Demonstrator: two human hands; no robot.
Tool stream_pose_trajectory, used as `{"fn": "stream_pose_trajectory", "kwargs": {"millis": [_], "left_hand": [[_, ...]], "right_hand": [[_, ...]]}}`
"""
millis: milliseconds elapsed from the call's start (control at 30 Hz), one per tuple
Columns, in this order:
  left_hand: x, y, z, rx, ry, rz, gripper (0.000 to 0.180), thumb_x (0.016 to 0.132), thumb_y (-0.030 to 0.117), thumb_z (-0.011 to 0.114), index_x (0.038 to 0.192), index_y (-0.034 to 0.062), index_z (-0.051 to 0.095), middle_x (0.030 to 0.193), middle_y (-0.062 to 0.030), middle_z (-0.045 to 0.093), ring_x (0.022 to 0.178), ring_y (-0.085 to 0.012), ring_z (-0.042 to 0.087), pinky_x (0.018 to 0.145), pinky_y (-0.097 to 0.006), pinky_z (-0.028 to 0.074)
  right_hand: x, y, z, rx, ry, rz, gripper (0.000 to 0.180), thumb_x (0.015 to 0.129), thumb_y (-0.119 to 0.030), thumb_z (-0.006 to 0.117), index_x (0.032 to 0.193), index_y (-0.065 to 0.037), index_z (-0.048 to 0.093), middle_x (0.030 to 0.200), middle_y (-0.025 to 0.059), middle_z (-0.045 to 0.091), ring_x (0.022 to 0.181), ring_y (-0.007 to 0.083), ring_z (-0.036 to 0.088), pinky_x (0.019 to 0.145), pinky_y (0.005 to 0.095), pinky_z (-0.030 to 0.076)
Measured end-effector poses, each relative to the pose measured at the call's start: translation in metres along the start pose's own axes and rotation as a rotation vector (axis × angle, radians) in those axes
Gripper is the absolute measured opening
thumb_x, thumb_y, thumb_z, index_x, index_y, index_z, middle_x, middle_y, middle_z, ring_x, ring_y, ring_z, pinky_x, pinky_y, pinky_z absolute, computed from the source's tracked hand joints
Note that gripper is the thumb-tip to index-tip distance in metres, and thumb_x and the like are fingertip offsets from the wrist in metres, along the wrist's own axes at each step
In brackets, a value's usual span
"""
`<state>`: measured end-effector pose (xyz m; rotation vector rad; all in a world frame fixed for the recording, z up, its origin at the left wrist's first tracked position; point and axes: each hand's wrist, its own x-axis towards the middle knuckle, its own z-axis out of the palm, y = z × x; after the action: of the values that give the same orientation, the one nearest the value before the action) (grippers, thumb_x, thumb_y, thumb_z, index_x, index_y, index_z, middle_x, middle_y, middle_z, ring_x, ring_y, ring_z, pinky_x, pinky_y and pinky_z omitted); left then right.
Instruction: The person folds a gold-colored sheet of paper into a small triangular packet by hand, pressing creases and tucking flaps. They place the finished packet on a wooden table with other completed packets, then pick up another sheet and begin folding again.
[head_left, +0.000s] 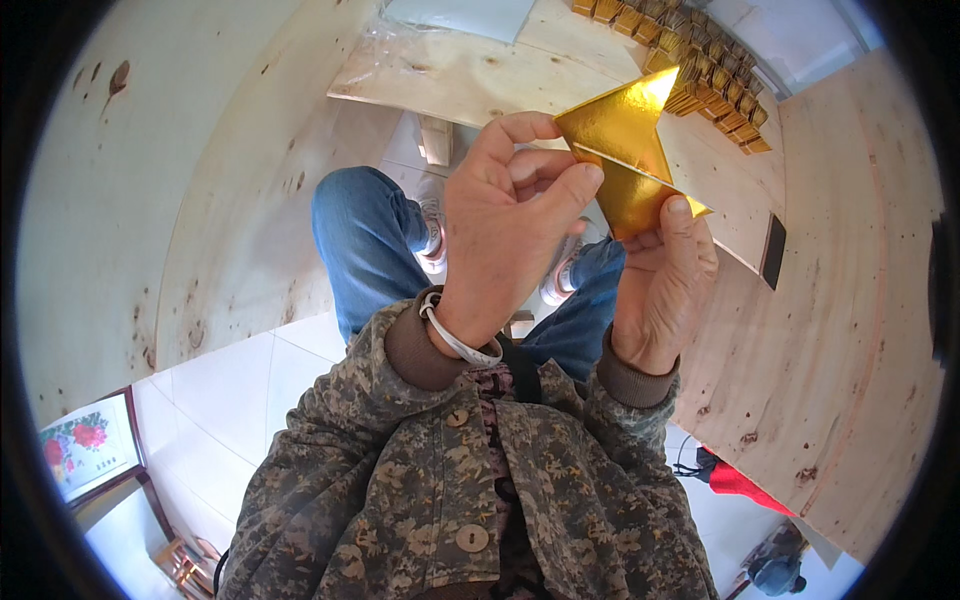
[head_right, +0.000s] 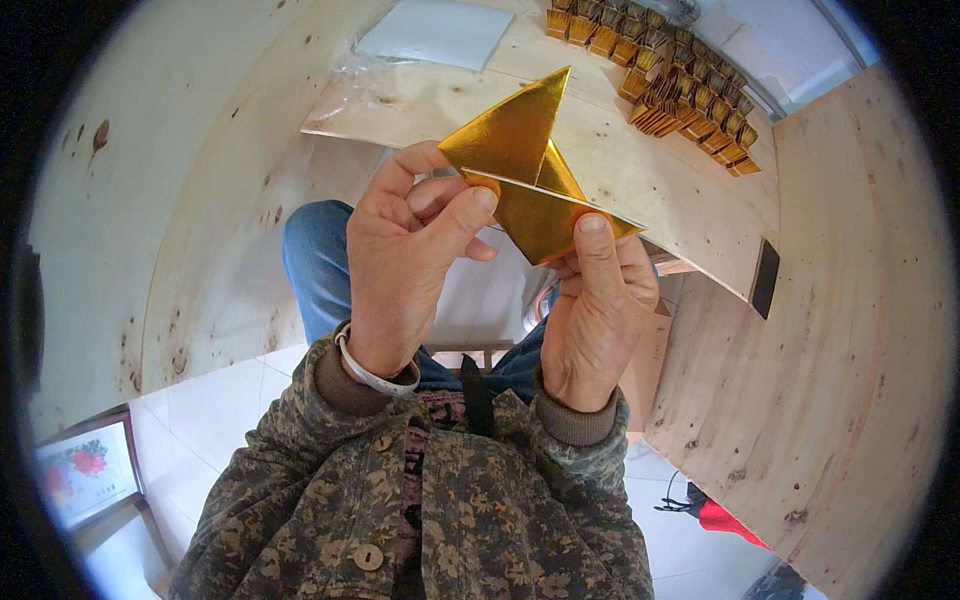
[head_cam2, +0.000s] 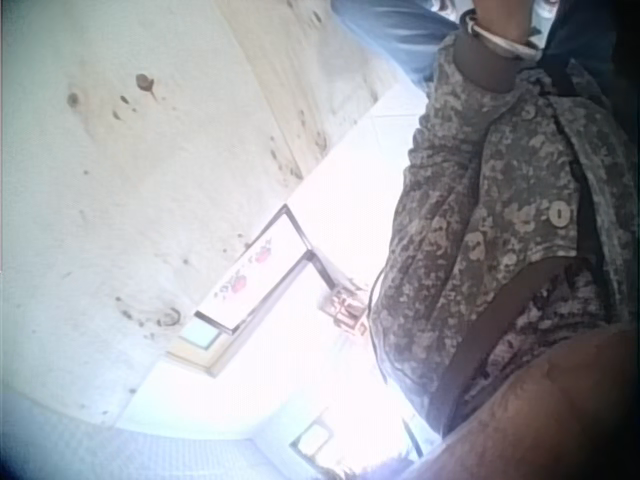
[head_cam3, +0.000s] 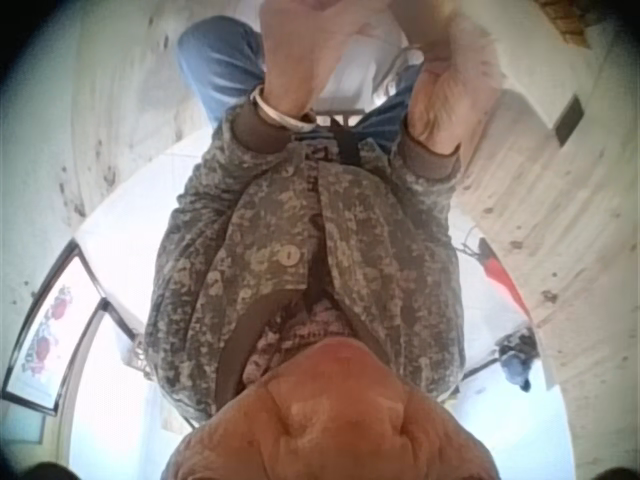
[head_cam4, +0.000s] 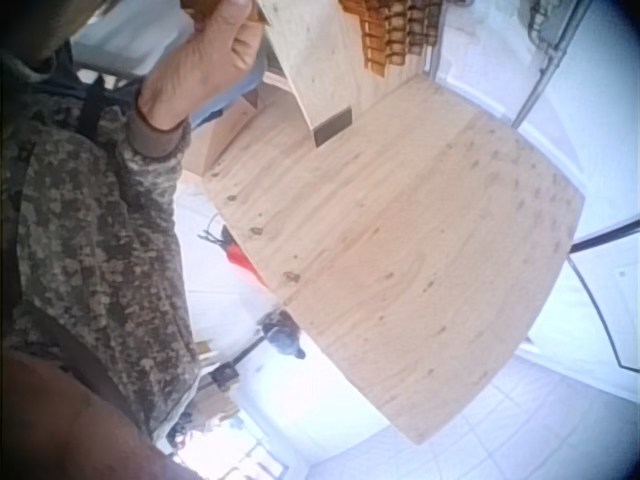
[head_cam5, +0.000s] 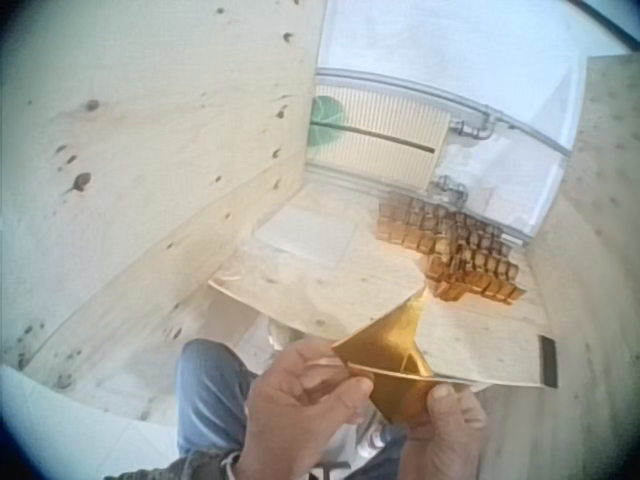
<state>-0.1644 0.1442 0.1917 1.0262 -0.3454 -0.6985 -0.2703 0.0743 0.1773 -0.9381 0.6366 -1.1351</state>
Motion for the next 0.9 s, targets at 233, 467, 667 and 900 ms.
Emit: {"fn": "stream_pose_trajectory", "kwargs": {"millis": [233,467,667,900], "left_hand": [[0.002,0.001,-0.005,0.012,-0.009,0.012,0.035,0.087,0.004,0.072,0.118,-0.0026,0.058,0.094,-0.0083,0.071,0.077,-0.0077,0.065,0.062,-0.020,0.054],[0.003,-0.002,-0.008,0.017,-0.007,0.095,0.020,0.088,0.002,0.071,0.107,-0.0019,0.065,0.092,-0.0041,0.072,0.078,-0.0061,0.064,0.064,-0.020,0.053],[-0.002,-0.001,-0.011,0.015,-0.049,0.084,0.019,0.088,0.002,0.071,0.107,-0.0006,0.067,0.093,-0.0031,0.072,0.081,-0.0059,0.065,0.065,-0.019,0.054],[-0.006,-0.004,-0.015,-0.062,-0.078,0.009,0.017,0.095,0.012,0.067,0.108,0.0011,0.066,0.095,-0.0031,0.071,0.082,-0.0099,0.068,0.066,-0.023,0.057]], "right_hand": [[0.002,0.003,0.001,-0.076,0.028,-0.120,0.026,0.094,-0.019,0.069,0.112,-0.001,0.067,0.114,0.0102,0.068,0.097,0.0152,0.062,0.083,0.0281,0.048],[-0.001,-0.016,0.005,-1.194,-0.114,-1.025,0.037,0.084,-0.014,0.073,0.120,-0.007,0.069,0.140,0.0190,0.054,0.135,0.0369,0.042,0.110,0.0431,0.033],[-0.004,-0.007,0.015,-1.268,-0.109,-1.085,0.031,0.076,-0.015,0.081,0.105,-0.009,0.075,0.136,0.0171,0.057,0.136,0.0390,0.040,0.110,0.0452,0.031],[0.000,-0.008,0.015,-1.050,-0.091,-1.006,0.017,0.070,-0.009,0.082,0.083,-0.007,0.070,0.124,0.0127,0.063,0.126,0.0374,0.047,0.104,0.0453,0.035]]}}
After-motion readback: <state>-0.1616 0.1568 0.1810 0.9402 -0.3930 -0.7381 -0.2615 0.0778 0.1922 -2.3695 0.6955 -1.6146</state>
